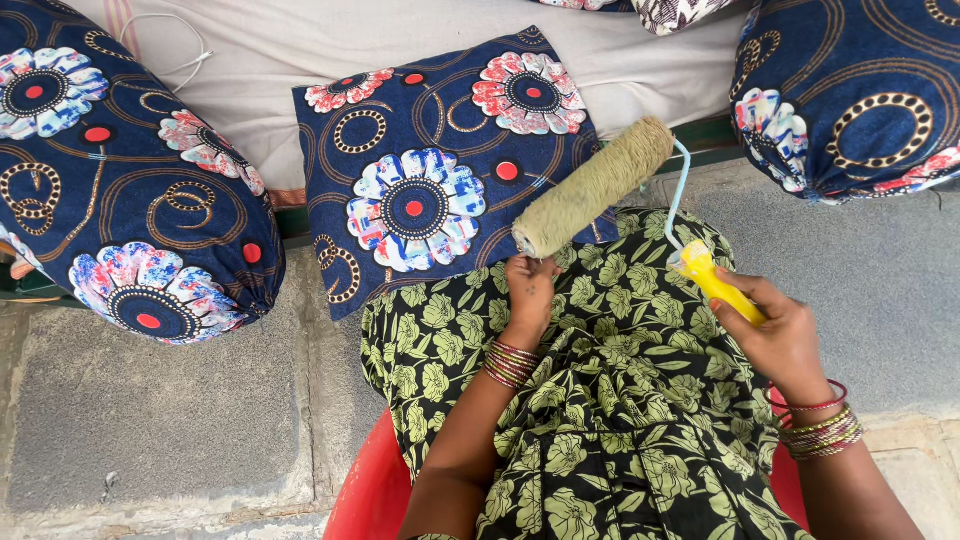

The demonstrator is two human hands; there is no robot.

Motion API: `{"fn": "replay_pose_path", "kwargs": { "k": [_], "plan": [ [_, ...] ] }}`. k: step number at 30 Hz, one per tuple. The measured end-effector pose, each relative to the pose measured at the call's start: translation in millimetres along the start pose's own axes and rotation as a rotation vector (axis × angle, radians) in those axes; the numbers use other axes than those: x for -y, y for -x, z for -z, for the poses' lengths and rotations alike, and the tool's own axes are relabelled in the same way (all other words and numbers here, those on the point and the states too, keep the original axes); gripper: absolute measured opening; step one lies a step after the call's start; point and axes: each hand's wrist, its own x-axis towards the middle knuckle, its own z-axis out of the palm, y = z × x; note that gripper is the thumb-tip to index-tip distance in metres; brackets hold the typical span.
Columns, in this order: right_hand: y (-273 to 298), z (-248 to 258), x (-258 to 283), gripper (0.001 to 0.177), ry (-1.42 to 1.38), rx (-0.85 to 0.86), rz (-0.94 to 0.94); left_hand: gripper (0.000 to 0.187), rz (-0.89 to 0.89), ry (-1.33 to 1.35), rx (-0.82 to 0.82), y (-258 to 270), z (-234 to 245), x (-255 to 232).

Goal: The person uses a paint roller to roll over several patterned pillows and bolsters on a woven bed, turning the items to reach different sides.

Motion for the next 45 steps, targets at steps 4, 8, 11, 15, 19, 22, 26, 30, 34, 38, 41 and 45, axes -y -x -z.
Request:
{"fn": "replay_pose_path", "kwargs": {
  "k": [4,8,11,15,19,22,26,30,34,38,41,45],
  "plan": [
    [5.4,20.0,9.2,0.035,0.159,-0.009,0.042,0.026,-0.12,-0.043,-0.132,-4.9,5.5,-14.8],
    [13.0,35.3,17.2,0.037,0.256,-0.014,0.05,0.01,-0.05,0.079,-0.143,-7.8,14.6,-17.8],
    [18.6,44.1,19.8,0.038,0.333,-0.011,0.069,0.016,-0.071,0.104,-0.067,-9.6,21.5,-19.0],
    [26.2,46.7,13.9,0.038,0.428,0.041,-0.085,0.052,-0.134,0.168,0.054,-7.4,23.3,-33.6],
    [32.1,47.7,2.9,0.038,0.292,0.005,-0.006,0.062,-0.041,0.315,-0.069,-5.0,22.7,-55.9],
    [33.0,49.2,-4.3,0.037,0.106,-0.02,0.008,0.064,-0.07,0.263,-0.191,-9.9,18.7,-75.6],
    [27.9,53.5,-10.7,0.038,-0.123,-0.038,-0.007,0.055,-0.261,0.043,-0.215,-18.8,9.3,-105.4],
    [21.4,54.1,-10.4,0.041,-0.223,-0.079,-0.148,0.046,-0.387,-0.01,-0.188,-29.1,-4.7,-142.8],
    [13.9,55.6,-2.7,0.04,-0.31,-0.12,-0.094,0.043,-0.474,0.0,-0.222,-40.5,-30.1,-192.8],
    [7.0,58.7,11.1,0.034,-0.52,-0.159,-0.121,0.042,-0.684,-0.029,-0.127,-39.7,-59.3,-248.6],
    [-0.3,60.7,22.1,0.033,-0.628,-0.179,-0.085,0.048,-0.774,-0.152,-0.14,-30.8,-84.0,-287.1],
    [-11.1,62.9,35.2,0.032,-0.697,-0.182,0.033,0.055,-0.809,-0.243,-0.056,-27.3,-111.0,-323.4]
  ]
}}
